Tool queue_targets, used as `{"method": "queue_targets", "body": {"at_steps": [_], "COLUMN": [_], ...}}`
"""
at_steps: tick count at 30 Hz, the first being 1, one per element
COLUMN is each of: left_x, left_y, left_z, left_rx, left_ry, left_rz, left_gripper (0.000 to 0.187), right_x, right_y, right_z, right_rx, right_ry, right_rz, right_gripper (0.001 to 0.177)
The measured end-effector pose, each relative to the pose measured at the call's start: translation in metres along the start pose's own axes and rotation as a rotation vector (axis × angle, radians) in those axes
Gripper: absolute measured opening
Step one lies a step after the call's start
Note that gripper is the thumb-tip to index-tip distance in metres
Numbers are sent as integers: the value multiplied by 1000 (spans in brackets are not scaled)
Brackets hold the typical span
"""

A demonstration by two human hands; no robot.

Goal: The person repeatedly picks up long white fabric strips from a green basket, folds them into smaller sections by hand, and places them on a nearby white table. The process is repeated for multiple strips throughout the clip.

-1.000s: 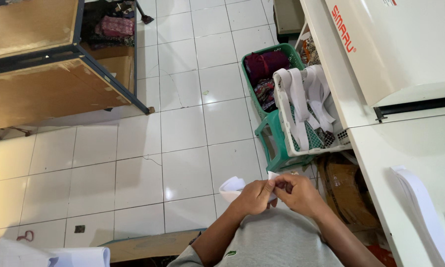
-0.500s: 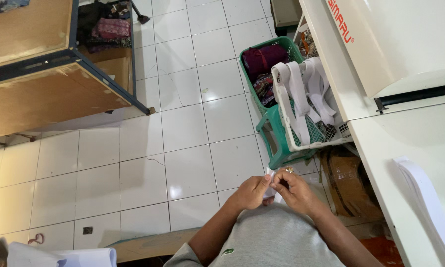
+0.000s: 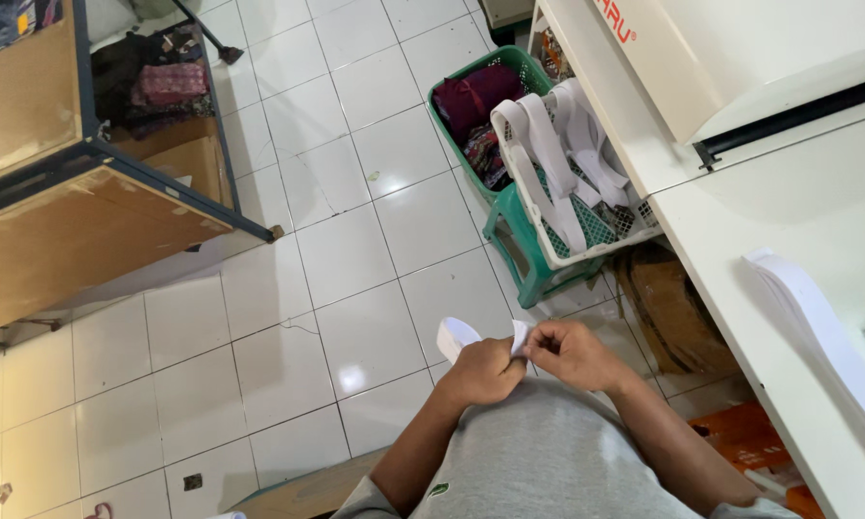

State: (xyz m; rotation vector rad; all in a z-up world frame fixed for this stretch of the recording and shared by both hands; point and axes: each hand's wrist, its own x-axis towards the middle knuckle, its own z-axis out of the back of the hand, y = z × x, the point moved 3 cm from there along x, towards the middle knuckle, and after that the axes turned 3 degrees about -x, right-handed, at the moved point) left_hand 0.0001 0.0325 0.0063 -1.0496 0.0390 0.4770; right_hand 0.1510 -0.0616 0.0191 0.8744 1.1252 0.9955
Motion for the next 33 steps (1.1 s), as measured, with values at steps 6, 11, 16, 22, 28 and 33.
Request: {"method": "queue_targets", "body": {"at_steps": [6, 11, 16, 22, 28, 33], "left_x": [-4, -16, -23, -22, -14, -1], "left_y": [-2, -2, 1, 18, 15, 2], "left_z": [9, 20, 22, 16, 8, 2], "left_rx": [-72, -238, -311, -387, -353, -327], "left_ry": [-38, -63, -20, -18, 68, 130], "left_rz": [93, 191, 266, 273, 250, 208], "left_gripper": [29, 32, 34, 32, 31, 29], "right_x": [-7, -11, -35, -71, -93, -108], "right_y": [-31, -123, -234, -323, -353, -330], "right_z": [1, 19, 18, 6, 59, 101], "right_rx": [-75, -102, 20, 186, 442, 776], "right_ry": [50, -69, -288, -405, -976, -1256], "right_rz": [-80, -537, -512, -715, -754, -787], "right_gripper": [16, 19, 16, 18, 30, 47]}}
